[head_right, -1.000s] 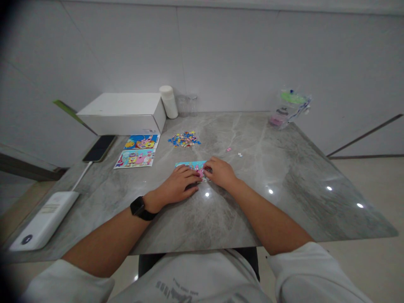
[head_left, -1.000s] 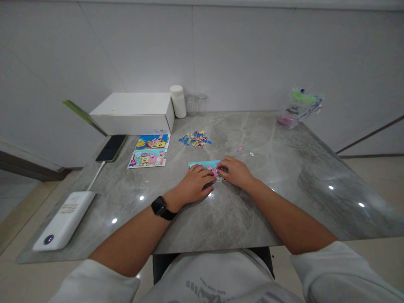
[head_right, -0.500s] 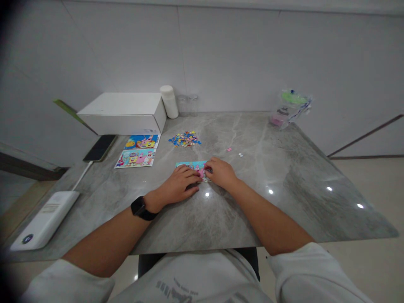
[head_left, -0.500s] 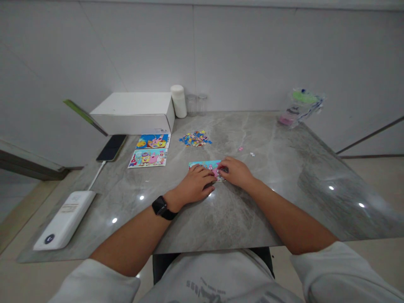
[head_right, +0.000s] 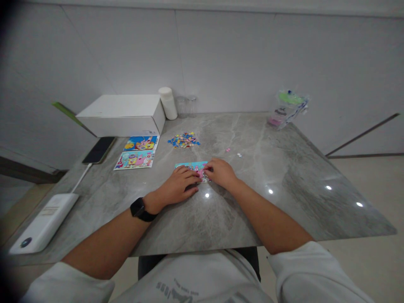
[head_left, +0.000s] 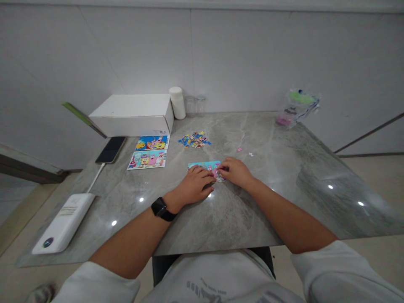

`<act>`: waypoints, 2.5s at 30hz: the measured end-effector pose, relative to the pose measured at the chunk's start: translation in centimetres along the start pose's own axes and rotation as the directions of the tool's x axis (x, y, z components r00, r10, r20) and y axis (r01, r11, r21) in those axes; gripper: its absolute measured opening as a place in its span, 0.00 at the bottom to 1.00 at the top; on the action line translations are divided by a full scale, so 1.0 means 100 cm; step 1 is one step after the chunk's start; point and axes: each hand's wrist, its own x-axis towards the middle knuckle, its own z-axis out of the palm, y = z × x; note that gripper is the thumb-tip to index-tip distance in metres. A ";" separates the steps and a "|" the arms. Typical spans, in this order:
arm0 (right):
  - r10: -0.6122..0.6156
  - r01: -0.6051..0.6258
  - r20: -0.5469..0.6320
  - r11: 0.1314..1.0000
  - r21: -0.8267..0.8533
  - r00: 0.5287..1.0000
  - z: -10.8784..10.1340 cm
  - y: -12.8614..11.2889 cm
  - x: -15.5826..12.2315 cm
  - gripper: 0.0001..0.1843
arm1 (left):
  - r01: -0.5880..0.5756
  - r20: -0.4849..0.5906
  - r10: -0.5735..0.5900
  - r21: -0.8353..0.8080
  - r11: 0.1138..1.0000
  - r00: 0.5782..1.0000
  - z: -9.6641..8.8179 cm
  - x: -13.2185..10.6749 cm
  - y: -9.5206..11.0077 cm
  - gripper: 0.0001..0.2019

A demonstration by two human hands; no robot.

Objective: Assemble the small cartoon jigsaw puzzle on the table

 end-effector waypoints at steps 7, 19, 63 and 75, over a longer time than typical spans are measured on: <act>0.034 -0.034 -0.007 0.999 -0.028 0.999 -0.001 -0.002 -0.001 0.07 | 0.005 0.011 -0.005 -0.005 1.000 1.000 -0.001 0.000 0.001 0.15; 0.035 -0.034 0.019 0.999 -0.042 0.999 0.001 -0.002 0.000 0.07 | -0.003 0.001 0.003 -0.001 1.000 1.000 0.002 0.000 -0.001 0.15; 0.175 -0.341 0.302 0.650 0.679 0.937 -0.041 0.031 -0.001 0.17 | 0.066 -0.184 -0.062 0.018 0.998 0.981 -0.001 -0.003 -0.007 0.14; -0.002 -0.120 0.189 0.769 0.628 0.982 -0.017 0.013 -0.002 0.10 | -0.015 -0.049 0.013 -0.047 0.999 0.999 -0.006 -0.002 0.002 0.13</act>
